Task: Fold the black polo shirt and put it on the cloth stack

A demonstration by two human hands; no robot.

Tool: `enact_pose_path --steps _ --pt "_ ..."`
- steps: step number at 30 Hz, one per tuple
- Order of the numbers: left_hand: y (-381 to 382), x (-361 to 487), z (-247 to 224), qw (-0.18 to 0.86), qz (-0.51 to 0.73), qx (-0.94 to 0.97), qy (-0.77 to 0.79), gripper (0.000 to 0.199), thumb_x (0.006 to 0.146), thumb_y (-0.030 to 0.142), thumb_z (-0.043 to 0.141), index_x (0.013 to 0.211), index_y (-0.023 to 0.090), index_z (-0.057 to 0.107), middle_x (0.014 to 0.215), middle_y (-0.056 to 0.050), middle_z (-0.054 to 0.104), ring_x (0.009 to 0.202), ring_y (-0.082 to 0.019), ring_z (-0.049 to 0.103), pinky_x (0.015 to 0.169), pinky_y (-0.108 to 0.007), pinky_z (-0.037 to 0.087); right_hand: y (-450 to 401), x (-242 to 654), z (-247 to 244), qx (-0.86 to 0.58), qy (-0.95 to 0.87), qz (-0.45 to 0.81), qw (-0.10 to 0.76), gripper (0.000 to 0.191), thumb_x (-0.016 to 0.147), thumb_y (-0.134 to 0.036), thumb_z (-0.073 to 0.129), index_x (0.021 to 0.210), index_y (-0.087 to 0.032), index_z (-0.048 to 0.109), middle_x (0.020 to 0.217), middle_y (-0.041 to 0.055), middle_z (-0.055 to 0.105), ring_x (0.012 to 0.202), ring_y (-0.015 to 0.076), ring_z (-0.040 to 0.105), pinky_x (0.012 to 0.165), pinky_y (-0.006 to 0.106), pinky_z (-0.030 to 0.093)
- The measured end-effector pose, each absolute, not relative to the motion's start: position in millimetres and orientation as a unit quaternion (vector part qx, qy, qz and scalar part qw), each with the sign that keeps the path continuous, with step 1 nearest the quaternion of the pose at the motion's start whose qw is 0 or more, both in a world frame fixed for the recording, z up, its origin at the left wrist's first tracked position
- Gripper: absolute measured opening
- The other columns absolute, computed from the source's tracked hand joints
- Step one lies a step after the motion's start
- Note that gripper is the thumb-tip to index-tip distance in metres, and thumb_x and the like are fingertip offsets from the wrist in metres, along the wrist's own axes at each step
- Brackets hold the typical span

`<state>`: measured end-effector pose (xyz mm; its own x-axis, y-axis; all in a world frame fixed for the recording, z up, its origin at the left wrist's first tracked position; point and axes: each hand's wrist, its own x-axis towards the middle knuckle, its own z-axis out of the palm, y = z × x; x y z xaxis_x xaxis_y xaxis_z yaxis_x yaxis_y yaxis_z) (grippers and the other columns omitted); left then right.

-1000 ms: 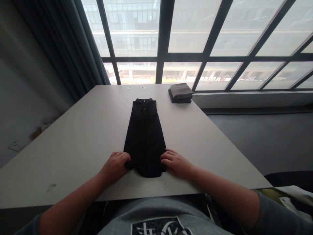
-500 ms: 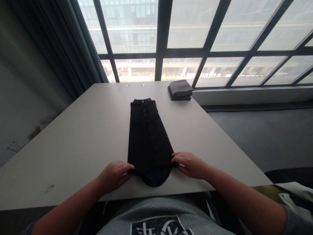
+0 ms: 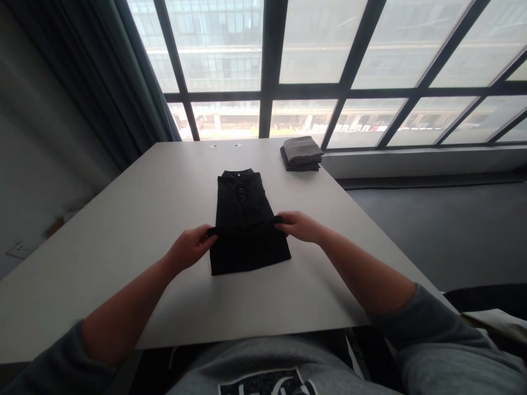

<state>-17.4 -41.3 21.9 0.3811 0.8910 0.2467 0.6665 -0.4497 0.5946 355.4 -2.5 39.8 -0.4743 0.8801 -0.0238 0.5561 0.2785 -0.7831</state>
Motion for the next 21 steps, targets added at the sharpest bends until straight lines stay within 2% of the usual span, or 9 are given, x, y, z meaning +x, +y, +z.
enact_pose_path --steps 3,6,10,15,21 --pt "-18.6 -14.5 3.8 0.208 0.251 0.784 0.528 0.033 0.094 0.051 0.054 0.095 0.020 0.068 0.065 0.003 0.059 0.059 -0.015 0.054 0.059 -0.027 0.039 16.4 347.8 28.4 -0.517 -0.767 0.344 0.159 0.019 0.091 -0.028 0.063 0.104 -0.020 0.075 0.082 0.0014 0.073 0.072 0.0172 0.066 0.070 0.029 0.051" --pt "-6.7 -14.7 -17.7 0.207 0.224 0.773 0.556 0.031 0.092 0.050 0.056 0.093 0.022 0.069 0.067 0.002 0.061 0.062 -0.017 0.057 0.061 -0.029 0.038 19.5 343.8 12.6 -0.550 -0.779 0.267 0.137 0.023 0.087 -0.019 0.067 0.107 -0.022 0.077 0.094 0.0031 0.076 0.085 0.0198 0.069 0.080 0.030 0.052" --pt "-3.6 -18.7 -34.1 0.218 0.240 0.761 0.563 0.035 0.091 0.051 0.059 0.109 0.023 0.069 0.078 0.001 0.065 0.070 -0.019 0.063 0.068 -0.030 0.043 14.9 346.5 2.3 -0.541 -0.802 0.226 0.114 0.032 0.084 -0.015 0.069 0.114 -0.023 0.075 0.092 0.0019 0.075 0.085 0.0194 0.069 0.081 0.030 0.050" --pt "-3.2 -19.5 -36.9 0.214 0.246 0.749 0.576 0.037 0.092 0.052 0.061 0.114 0.024 0.070 0.085 0.000 0.068 0.075 -0.019 0.066 0.072 -0.031 0.047 14.3 350.5 4.1 -0.551 -0.795 0.232 0.105 0.032 0.084 -0.016 0.069 0.114 -0.025 0.073 0.087 -0.0005 0.072 0.080 0.0177 0.066 0.076 0.028 0.047" --pt "-0.8 -19.7 -39.3 0.147 0.230 0.768 0.579 0.033 0.093 0.046 0.064 0.116 0.024 0.070 0.095 -0.004 0.072 0.087 -0.024 0.069 0.079 -0.036 0.053 15.5 352.9 4.2 -0.584 -0.782 0.212 0.052 0.031 0.089 -0.022 0.071 0.120 -0.025 0.067 0.086 -0.0008 0.071 0.080 0.0192 0.066 0.074 0.029 0.047"
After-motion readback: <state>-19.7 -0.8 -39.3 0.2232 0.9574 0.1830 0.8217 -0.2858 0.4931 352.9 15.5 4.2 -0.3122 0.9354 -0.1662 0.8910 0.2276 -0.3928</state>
